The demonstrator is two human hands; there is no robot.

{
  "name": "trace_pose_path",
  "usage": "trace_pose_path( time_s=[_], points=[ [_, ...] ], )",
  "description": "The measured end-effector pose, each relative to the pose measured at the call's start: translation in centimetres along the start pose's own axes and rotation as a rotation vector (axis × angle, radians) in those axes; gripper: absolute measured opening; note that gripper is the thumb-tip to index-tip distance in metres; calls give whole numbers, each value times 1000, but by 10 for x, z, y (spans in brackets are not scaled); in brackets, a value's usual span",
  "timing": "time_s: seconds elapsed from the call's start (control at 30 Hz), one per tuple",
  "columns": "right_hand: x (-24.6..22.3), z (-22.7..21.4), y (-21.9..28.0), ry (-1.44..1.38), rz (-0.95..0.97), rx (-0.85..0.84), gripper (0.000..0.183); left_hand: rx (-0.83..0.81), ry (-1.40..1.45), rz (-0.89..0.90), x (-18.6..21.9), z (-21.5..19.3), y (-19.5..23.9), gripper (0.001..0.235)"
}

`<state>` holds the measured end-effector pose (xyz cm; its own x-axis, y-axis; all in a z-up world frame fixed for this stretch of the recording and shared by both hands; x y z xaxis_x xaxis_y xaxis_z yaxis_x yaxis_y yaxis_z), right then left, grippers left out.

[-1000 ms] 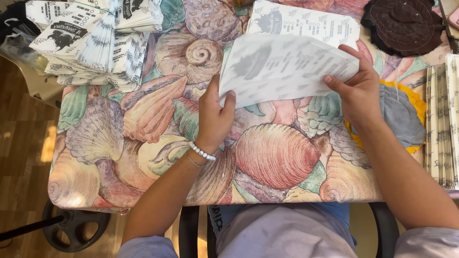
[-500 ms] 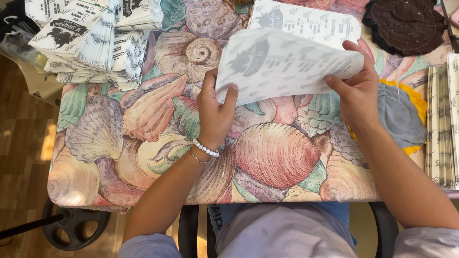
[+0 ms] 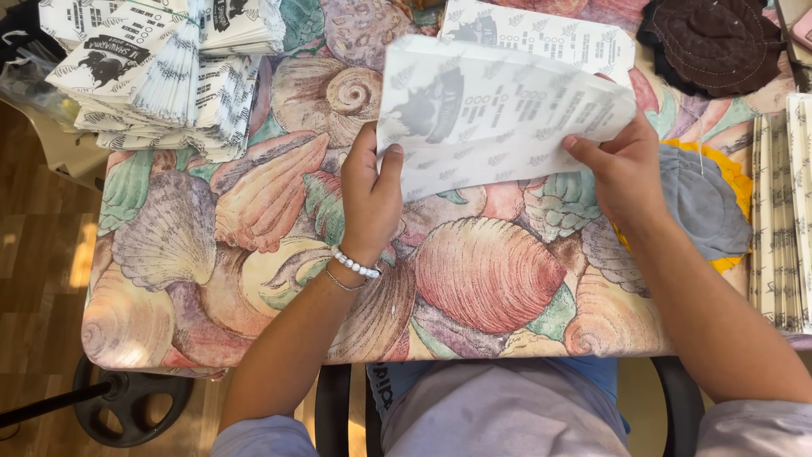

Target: Folding printed paper liners into a triangular shape and stacking them on a table.

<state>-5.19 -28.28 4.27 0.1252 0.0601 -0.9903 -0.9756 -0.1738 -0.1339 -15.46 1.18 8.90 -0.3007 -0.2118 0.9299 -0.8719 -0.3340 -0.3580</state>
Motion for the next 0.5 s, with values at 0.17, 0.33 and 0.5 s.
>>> trace_pose_path(
  time_s=[0.17,0.33,0.5],
  points=[
    [26,-3,-4,-118,-29,35,63,7,56,62,-1,2,5,25],
    [32,-7,-10,-122,-80,73,52,49,64,133,-14,-1,6,24],
    [35,-10,-7,-133,-35,96,44,47,-49,218,6,-3,5,22]
  ],
)
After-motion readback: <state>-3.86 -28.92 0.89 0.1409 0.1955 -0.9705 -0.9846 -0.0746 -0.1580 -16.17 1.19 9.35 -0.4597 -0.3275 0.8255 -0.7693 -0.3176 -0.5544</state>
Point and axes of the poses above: each hand's wrist, its own y-axis away from the middle knuckle, its own z-axis out of the palm, x = y × z, the point moved 8 cm from there along -y, towards the middle knuckle, and after that the axes turned 4 degrees about y, right-handed, at the moved point
